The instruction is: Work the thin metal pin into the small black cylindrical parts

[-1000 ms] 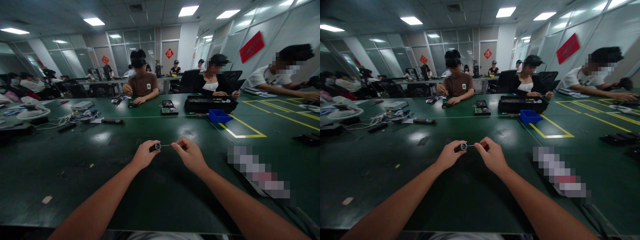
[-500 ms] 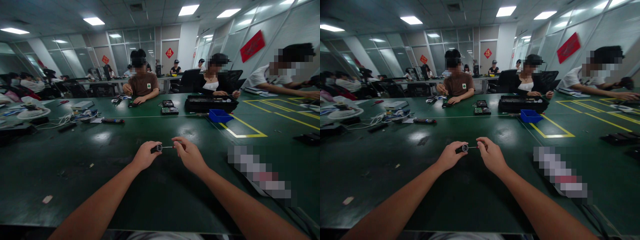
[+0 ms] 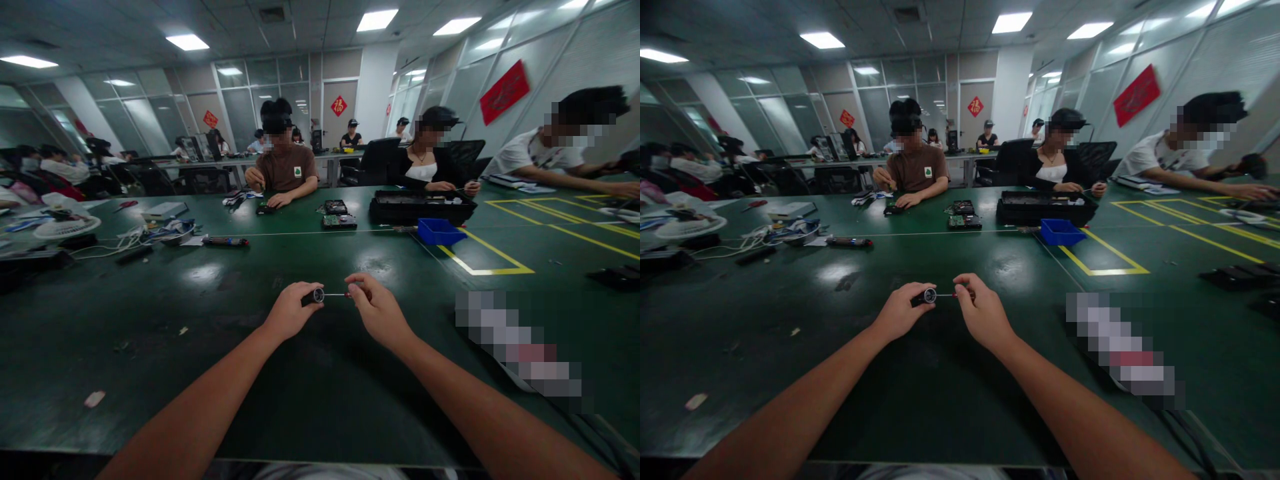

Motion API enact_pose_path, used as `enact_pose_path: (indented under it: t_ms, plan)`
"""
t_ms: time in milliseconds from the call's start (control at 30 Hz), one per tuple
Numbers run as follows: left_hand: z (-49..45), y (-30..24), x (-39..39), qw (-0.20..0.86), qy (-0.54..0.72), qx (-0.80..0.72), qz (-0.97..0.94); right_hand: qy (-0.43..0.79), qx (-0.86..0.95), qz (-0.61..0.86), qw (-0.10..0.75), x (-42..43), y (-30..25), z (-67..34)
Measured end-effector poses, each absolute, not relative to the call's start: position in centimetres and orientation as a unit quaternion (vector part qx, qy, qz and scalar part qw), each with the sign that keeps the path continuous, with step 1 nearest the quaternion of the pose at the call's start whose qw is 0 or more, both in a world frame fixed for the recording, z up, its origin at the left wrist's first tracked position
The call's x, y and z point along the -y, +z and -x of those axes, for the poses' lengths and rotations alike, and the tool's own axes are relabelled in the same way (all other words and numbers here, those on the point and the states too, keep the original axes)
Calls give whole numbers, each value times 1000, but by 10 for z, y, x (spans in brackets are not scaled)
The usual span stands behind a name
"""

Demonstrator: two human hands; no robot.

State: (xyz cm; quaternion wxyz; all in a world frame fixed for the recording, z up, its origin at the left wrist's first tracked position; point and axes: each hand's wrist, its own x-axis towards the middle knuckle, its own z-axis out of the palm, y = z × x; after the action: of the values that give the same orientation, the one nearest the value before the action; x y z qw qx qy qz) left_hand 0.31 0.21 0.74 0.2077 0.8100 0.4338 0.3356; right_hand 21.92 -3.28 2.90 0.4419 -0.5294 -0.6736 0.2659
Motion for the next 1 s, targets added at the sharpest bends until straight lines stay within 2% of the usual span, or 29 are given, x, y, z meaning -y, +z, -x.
enact_pose_path:
  t_ms: [167,400,700,867,1000]
  plan:
    - [-2,7,-3,203,343,-439,-806,289,664,518,454,34,27,-218]
    - [-3,8,-2,210,335,-438,-808,294,651,554,427,29,28,-220]
    - [-2,6,-4,205,349,-442,-801,296,647,531,460,29,22,-218]
    - [-2,5,-5,198,344,-445,-803,327,637,548,433,25,22,-220]
    - [-1,5,-5,196,343,-443,-805,321,647,532,442,27,23,-219]
